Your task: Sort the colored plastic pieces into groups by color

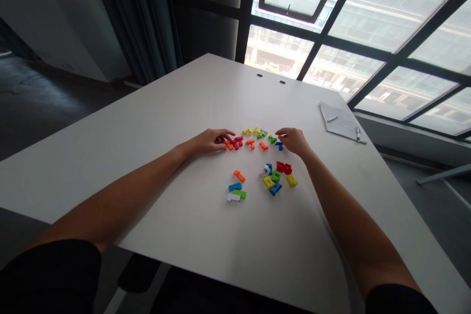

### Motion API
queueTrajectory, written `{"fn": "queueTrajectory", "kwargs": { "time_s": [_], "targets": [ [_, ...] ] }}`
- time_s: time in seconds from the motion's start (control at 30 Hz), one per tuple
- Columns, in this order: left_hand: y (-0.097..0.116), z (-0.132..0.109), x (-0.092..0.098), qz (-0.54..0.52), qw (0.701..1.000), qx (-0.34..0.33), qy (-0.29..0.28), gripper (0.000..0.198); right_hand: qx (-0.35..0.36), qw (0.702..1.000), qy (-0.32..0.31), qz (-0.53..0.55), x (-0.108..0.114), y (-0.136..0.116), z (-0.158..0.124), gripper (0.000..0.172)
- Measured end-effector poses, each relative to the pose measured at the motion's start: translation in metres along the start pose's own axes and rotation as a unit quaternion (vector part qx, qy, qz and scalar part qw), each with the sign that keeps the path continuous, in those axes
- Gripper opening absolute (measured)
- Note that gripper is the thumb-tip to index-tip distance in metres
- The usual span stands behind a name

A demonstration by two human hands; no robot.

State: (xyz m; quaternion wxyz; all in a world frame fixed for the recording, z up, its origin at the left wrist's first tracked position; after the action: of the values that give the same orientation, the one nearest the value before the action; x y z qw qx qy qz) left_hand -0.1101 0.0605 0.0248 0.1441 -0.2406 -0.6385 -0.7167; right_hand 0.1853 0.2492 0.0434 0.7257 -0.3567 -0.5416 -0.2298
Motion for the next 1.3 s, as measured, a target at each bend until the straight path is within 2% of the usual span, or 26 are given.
{"fn": "queueTrajectory", "kwargs": {
  "time_s": [0.17,0.33,0.53,0.73,0.83,0.9,0.97,1.07,1.17,1.3],
  "targets": [
    [0.000,-0.001,-0.001,0.003,1.000,-0.006,0.003,0.061,-0.001,1.000,-0.015,0.025,-0.009,-0.008,-0.001,0.019],
    [0.000,-0.001,-0.002,-0.001,1.000,-0.001,0.007,0.062,-0.023,0.999,0.010,0.039,0.002,-0.005,-0.001,0.024],
    [-0.001,-0.002,-0.003,0.002,1.000,0.000,0.018,0.061,-0.039,0.997,-0.061,-0.024,0.007,0.003,-0.013,0.019],
    [-0.002,-0.002,-0.003,-0.002,1.000,-0.007,0.030,0.060,-0.049,0.994,-0.061,0.082,0.005,-0.001,-0.018,0.021],
    [-0.006,0.000,-0.003,-0.005,0.999,-0.016,0.037,0.059,-0.042,0.997,-0.032,0.065,0.011,-0.004,-0.018,0.021],
    [-0.008,0.001,-0.003,-0.002,0.998,-0.031,0.051,0.056,-0.020,0.998,-0.047,0.037,0.014,-0.008,-0.019,0.021],
    [-0.007,0.002,-0.003,0.017,0.996,-0.055,0.073,0.050,-0.014,0.995,-0.096,0.032,0.012,-0.013,-0.022,0.021],
    [0.002,-0.002,-0.004,0.085,0.979,-0.117,0.145,0.033,-0.044,0.989,-0.129,0.055,0.005,-0.020,-0.024,0.024],
    [0.013,-0.008,-0.005,0.149,0.949,-0.174,0.216,0.026,-0.053,0.995,-0.062,0.055,0.000,-0.024,-0.022,0.031],
    [0.018,-0.010,-0.008,0.174,0.935,-0.198,0.236,0.024,0.012,0.998,0.048,0.041,-0.003,-0.030,-0.020,0.033]
  ]
}}
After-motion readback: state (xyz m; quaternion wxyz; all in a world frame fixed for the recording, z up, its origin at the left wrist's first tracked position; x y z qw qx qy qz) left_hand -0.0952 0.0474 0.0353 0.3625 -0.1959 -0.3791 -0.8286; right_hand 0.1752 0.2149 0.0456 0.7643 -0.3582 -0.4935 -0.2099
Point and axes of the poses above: each hand's wrist, its own z-axis towards the middle knuckle, its own x-axis out of the back of the hand, y = z × x, the point moved 3 cm from there along z, towards the middle knuckle, and after that the axes turned 8 degrees about -z, right-handed, at the moved point
